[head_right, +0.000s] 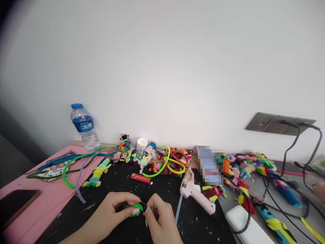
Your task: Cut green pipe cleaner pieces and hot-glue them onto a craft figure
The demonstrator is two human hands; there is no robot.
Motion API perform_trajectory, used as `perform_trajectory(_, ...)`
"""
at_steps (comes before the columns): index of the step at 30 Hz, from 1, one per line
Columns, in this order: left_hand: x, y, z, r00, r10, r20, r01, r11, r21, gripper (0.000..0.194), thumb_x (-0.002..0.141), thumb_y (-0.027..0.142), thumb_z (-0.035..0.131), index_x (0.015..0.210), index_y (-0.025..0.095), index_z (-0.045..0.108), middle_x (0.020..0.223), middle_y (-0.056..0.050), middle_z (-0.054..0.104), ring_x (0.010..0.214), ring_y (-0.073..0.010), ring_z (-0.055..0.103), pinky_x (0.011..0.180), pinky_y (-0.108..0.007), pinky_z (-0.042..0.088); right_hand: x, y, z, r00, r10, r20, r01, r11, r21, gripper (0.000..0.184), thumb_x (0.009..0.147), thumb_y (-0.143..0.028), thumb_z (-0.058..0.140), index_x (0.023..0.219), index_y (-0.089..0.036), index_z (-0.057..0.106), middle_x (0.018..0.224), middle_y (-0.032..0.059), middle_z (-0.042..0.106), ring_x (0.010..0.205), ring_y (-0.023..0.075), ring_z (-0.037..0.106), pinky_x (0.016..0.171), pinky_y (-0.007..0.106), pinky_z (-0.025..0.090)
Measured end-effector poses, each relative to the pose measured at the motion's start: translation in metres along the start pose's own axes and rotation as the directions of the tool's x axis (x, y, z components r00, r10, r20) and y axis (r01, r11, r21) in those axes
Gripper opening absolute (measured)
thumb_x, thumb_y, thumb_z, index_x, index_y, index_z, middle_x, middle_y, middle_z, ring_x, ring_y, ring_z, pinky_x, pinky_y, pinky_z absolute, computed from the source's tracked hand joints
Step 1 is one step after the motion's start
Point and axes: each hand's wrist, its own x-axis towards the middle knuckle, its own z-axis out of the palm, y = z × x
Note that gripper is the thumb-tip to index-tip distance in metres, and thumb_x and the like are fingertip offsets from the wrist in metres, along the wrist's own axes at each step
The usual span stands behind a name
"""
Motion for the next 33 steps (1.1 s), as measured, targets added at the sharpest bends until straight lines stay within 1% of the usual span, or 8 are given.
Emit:
perform_trajectory(5,0.0007,-0.0015,0.0004,1.0,0.008,-0.019,-0.009,0.998,-0.059,0.012,0.072,0.019,0.065,0.082,0.018,0.071,0.073,-0.001,0.07,0.072,-0.0171,0.062,0.069,-0.024,0.047,-0.0006,-0.0008,-0.0004,1.0,0.003,0.005,-0.003,1.0,-0.025,0.025,0.087,-0.033,0.041,0.066,-0.018,0.044,0.055,-0.0051,0.039,0.052,0.0104,0.038,0.049,0.021,0.028)
perform_trajectory(10,-0.0019,0.0045,-0.0004,0.999,0.039,0.007,-0.038,0.994,-0.1,0.01,0.075,0.021,0.063,0.076,0.016,0.071,0.074,-0.003,0.069,0.071,-0.0171,0.061,0.066,-0.024,0.046,-0.0001,-0.0022,-0.0001,0.999,-0.011,0.033,0.012,1.0,-0.019,0.028,0.087,-0.034,0.04,0.065,-0.018,0.044,0.054,-0.0046,0.042,0.051,0.0107,0.04,0.05,0.021,0.03)
perform_trajectory(15,-0.0027,0.0023,0.0004,0.999,0.054,-0.004,-0.054,0.989,-0.136,0.011,0.076,0.019,0.062,0.079,0.016,0.071,0.072,-0.003,0.065,0.07,-0.0157,0.059,0.066,-0.023,0.045,0.0002,-0.0009,0.0008,0.999,-0.021,0.035,0.022,0.999,-0.026,0.031,0.087,-0.039,0.04,0.064,-0.018,0.044,0.054,-0.0038,0.044,0.052,0.0112,0.043,0.051,0.021,0.031)
perform_trajectory(18,-0.0002,-0.0026,0.0006,1.0,0.028,-0.003,-0.028,0.987,-0.16,0.014,0.074,0.019,0.063,0.085,0.017,0.071,0.074,-0.002,0.066,0.072,-0.016,0.06,0.067,-0.023,0.046,-0.0001,0.0003,0.0004,1.0,-0.022,0.019,0.022,1.0,0.005,0.031,0.087,-0.039,0.04,0.064,-0.019,0.044,0.055,-0.0042,0.043,0.052,0.0107,0.041,0.05,0.021,0.031)
perform_trajectory(22,0.0019,-0.0015,-0.0011,0.999,0.021,0.04,-0.018,0.997,-0.072,0.016,0.07,0.016,0.067,0.085,0.02,0.073,0.079,-0.002,0.071,0.075,-0.0178,0.063,0.071,-0.024,0.047,-0.0004,0.0,-0.0005,1.0,0.003,0.002,-0.003,0.999,0.05,0.03,0.087,-0.038,0.041,0.065,-0.018,0.043,0.054,-0.0051,0.04,0.051,0.01,0.037,0.049,0.021,0.029)
perform_trajectory(25,0.0011,0.0023,-0.0019,0.999,0.024,0.035,-0.025,1.0,0.004,0.017,0.068,0.017,0.068,0.084,0.021,0.074,0.075,-0.002,0.072,0.07,-0.0176,0.064,0.067,-0.023,0.048,-0.0002,-0.0007,-0.0003,1.0,0.006,0.013,-0.007,0.998,0.06,0.03,0.087,-0.038,0.04,0.065,-0.018,0.043,0.055,-0.0053,0.039,0.051,0.01,0.037,0.049,0.021,0.029)
perform_trajectory(31,0.0011,0.0001,-0.0016,0.998,0.055,0.03,-0.054,0.998,-0.03,0.013,0.071,0.016,0.065,0.079,0.02,0.075,0.071,-0.003,0.072,0.064,-0.0167,0.064,0.059,-0.022,0.047,0.0004,-0.0029,-0.0007,1.0,0.01,0.023,-0.011,0.998,0.067,0.029,0.087,-0.038,0.041,0.065,-0.019,0.043,0.054,-0.0054,0.04,0.051,0.0099,0.038,0.049,0.021,0.029)
perform_trajectory(33,0.0019,-0.001,-0.0019,0.999,0.04,0.014,-0.039,0.998,-0.049,0.011,0.07,0.016,0.066,0.076,0.018,0.075,0.07,-0.004,0.072,0.062,-0.0163,0.063,0.058,-0.022,0.047,0.0002,-0.0038,-0.0012,1.0,0.004,0.021,-0.006,0.998,0.062,0.03,0.088,-0.038,0.039,0.064,-0.019,0.042,0.054,-0.0049,0.042,0.052,0.0102,0.04,0.05,0.021,0.029)
